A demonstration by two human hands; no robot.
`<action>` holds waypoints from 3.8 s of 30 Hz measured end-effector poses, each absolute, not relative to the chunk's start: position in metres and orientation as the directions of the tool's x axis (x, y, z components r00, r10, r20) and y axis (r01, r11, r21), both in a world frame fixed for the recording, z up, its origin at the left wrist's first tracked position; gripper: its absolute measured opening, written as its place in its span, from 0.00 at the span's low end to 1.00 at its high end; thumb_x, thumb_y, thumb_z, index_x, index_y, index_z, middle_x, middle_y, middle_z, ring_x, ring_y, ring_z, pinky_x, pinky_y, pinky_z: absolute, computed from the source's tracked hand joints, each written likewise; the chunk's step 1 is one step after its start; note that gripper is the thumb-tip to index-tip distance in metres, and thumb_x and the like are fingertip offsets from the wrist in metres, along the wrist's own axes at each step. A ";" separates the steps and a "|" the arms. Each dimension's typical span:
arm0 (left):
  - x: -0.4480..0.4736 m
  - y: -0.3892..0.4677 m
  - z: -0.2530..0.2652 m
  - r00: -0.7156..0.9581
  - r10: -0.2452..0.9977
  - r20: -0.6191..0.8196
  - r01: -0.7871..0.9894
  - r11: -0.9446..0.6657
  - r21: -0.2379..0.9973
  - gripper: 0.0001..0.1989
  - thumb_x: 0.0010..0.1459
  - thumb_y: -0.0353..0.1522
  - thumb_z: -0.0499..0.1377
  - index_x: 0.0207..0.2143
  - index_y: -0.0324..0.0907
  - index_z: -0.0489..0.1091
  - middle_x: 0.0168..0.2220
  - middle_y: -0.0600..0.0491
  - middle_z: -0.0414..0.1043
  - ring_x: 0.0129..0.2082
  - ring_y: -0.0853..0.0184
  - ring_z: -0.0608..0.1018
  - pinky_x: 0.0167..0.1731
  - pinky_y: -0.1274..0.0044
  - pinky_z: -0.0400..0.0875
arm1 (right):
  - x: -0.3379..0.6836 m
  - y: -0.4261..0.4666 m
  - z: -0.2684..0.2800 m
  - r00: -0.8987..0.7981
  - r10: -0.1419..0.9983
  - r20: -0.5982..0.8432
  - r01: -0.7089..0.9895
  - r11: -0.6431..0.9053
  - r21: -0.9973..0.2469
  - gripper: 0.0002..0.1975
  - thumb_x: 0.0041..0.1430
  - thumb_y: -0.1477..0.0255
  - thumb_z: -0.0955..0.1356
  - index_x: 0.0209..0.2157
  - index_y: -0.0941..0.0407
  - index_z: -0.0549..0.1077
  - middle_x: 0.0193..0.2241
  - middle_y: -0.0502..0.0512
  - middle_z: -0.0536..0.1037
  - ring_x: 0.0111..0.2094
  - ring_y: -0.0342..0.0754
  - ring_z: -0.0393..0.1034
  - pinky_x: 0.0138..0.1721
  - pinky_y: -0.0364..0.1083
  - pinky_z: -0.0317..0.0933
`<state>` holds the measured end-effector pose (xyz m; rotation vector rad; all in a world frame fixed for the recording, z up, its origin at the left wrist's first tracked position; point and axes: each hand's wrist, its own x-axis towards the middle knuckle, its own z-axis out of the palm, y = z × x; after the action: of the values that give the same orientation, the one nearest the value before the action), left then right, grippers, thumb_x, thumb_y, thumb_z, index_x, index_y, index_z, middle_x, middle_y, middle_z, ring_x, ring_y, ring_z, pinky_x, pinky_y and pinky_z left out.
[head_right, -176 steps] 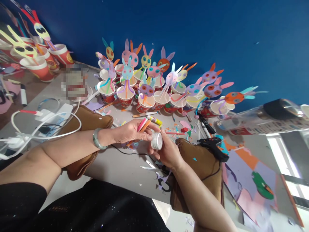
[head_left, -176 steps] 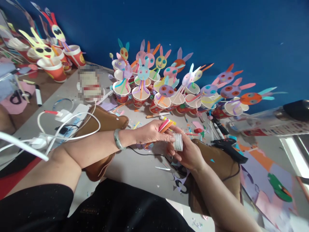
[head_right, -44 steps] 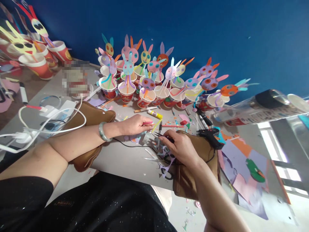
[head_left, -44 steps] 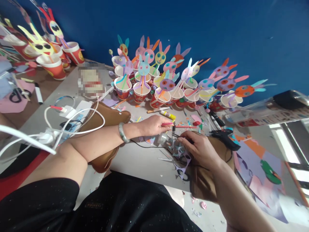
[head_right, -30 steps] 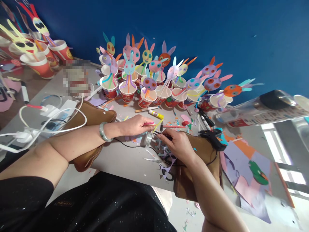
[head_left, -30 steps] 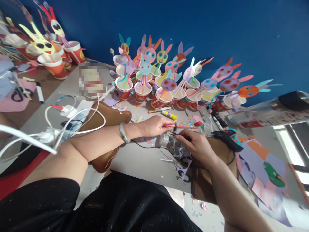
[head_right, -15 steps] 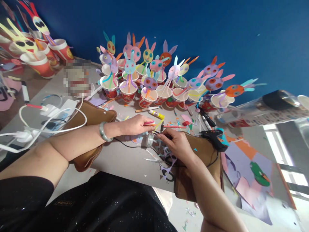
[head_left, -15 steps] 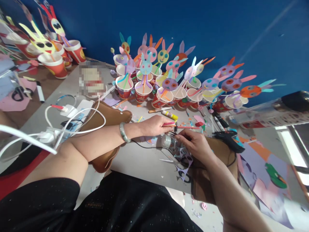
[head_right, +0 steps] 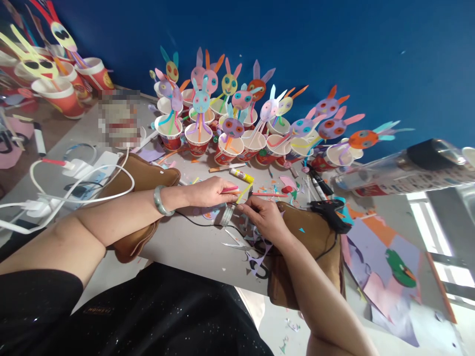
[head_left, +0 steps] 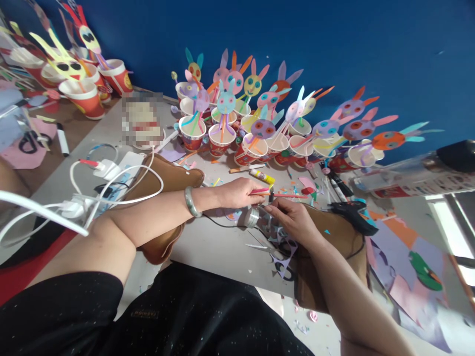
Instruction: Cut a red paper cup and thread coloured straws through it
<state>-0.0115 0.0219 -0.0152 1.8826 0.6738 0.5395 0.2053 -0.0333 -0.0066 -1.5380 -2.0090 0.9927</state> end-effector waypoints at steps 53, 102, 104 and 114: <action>-0.008 0.018 -0.016 0.539 0.807 0.241 0.161 -0.380 0.911 0.09 0.51 0.25 0.60 0.34 0.42 0.64 0.30 0.57 0.68 0.30 0.71 0.73 0.32 0.77 0.68 | 0.180 -0.044 -0.027 -0.303 0.951 -0.061 0.240 0.014 -0.971 0.37 0.57 0.59 0.76 0.62 0.45 0.58 0.50 0.58 0.81 0.54 0.56 0.75 0.52 0.58 0.71; -0.012 0.022 -0.002 0.545 0.836 0.069 -0.180 0.037 0.983 0.16 0.50 0.27 0.65 0.42 0.37 0.70 0.29 0.54 0.77 0.31 0.70 0.80 0.37 0.76 0.74 | 0.257 -0.038 0.036 0.119 0.952 0.281 0.738 0.104 -0.667 0.07 0.59 0.61 0.72 0.33 0.49 0.79 0.32 0.57 0.80 0.32 0.56 0.73 0.36 0.56 0.65; -0.011 0.022 -0.002 0.489 0.868 0.085 -0.179 0.004 0.984 0.13 0.50 0.27 0.64 0.40 0.38 0.69 0.28 0.55 0.76 0.31 0.71 0.80 0.37 0.76 0.74 | 0.268 -0.030 0.029 0.017 0.990 0.138 0.742 0.080 -0.666 0.09 0.58 0.59 0.72 0.31 0.50 0.78 0.30 0.56 0.80 0.30 0.55 0.72 0.33 0.55 0.65; -0.010 0.021 -0.004 0.471 0.874 0.116 -0.175 -0.036 0.984 0.09 0.52 0.26 0.62 0.38 0.38 0.69 0.30 0.54 0.75 0.34 0.70 0.80 0.36 0.76 0.74 | 0.283 0.003 0.000 -0.112 0.976 -0.185 0.890 0.016 -0.455 0.15 0.57 0.56 0.69 0.27 0.53 0.78 0.24 0.55 0.80 0.24 0.50 0.70 0.26 0.49 0.60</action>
<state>-0.0104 0.0208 -0.0041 1.3427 0.6842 0.9600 0.2829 0.0032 0.0001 -1.9621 -2.1008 0.7049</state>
